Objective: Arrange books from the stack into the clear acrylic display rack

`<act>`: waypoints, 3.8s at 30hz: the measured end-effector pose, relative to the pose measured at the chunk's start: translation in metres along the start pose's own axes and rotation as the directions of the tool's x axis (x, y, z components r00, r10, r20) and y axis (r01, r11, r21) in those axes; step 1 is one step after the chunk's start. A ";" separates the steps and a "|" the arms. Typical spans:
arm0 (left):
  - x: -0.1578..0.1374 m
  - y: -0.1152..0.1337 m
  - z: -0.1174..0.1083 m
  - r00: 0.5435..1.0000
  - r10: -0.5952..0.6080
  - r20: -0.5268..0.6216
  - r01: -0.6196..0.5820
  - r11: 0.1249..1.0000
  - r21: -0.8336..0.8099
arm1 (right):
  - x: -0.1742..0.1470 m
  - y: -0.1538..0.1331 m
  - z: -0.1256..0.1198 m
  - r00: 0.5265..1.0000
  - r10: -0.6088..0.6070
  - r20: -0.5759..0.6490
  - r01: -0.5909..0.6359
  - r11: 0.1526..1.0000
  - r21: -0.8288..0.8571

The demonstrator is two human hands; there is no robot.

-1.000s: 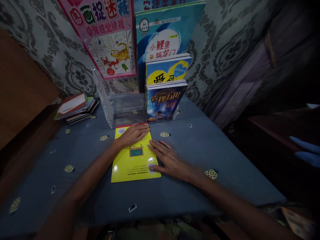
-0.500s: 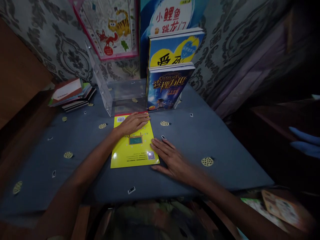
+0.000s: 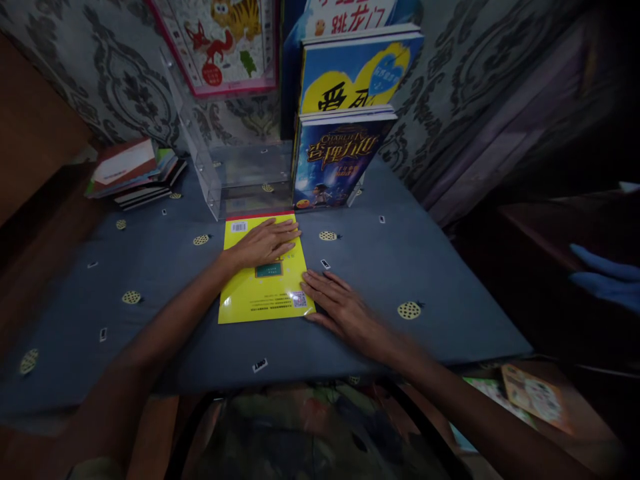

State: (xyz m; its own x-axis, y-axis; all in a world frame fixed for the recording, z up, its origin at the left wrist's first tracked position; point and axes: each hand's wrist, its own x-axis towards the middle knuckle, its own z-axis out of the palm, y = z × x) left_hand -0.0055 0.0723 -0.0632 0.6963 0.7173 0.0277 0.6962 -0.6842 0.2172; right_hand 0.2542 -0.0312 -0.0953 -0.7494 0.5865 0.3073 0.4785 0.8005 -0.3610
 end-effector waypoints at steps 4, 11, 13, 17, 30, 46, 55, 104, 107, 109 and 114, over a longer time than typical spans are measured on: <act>-0.011 0.012 0.002 0.999 0.030 0.009 -0.030 0.999 -0.014 | -0.001 0.000 0.000 1.000 0.004 0.005 -0.004 1.000 -0.002; -0.032 0.031 0.005 0.994 0.104 -0.017 -0.105 0.994 -0.038 | 0.000 -0.002 -0.002 1.000 -0.006 0.011 0.006 1.000 -0.016; -0.036 0.035 0.006 0.993 0.118 -0.018 -0.119 0.992 -0.042 | 0.001 -0.002 -0.002 1.000 -0.003 0.015 0.003 1.000 -0.021; -0.044 0.043 0.009 0.989 0.147 -0.008 -0.147 0.988 -0.056 | 0.001 -0.003 -0.004 1.000 -0.018 -0.001 0.018 0.999 -0.044; -0.066 0.076 0.009 0.978 0.208 -0.013 -0.209 0.974 -0.087 | 0.000 -0.010 -0.016 0.990 -0.018 -0.138 0.013 0.999 -0.040; -0.087 0.110 0.019 0.982 0.188 0.022 -0.187 0.982 -0.009 | -0.002 -0.003 -0.010 0.997 -0.027 -0.077 0.030 0.999 0.039; -0.107 0.135 0.034 0.996 0.010 -0.094 0.003 0.990 0.143 | -0.003 0.002 -0.004 0.983 -0.122 -0.137 0.126 0.992 0.015; -0.195 0.141 0.045 0.807 -0.327 -0.492 0.429 0.897 0.107 | 0.113 -0.058 0.029 0.862 -0.357 0.361 0.277 0.926 0.255; -0.193 0.141 0.045 0.795 -0.322 -0.514 0.423 0.902 0.090 | 0.132 -0.045 0.035 0.872 -0.330 0.362 0.277 0.942 0.191; -0.193 0.141 0.044 0.791 -0.318 -0.523 0.421 0.903 0.088 | 0.146 -0.034 0.038 0.881 -0.313 0.356 0.276 0.949 0.152; -0.192 0.139 0.044 0.792 -0.307 -0.527 0.413 0.906 0.094 | 0.176 -0.008 0.039 0.917 -0.257 0.304 0.248 0.966 0.067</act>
State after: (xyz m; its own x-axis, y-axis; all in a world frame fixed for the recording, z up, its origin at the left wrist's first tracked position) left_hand -0.0348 -0.1668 -0.0816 0.2460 0.8479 0.4696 0.9347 -0.3358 0.1167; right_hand 0.1010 0.0608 -0.0729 -0.9496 0.2949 0.1066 0.2456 0.9107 -0.3320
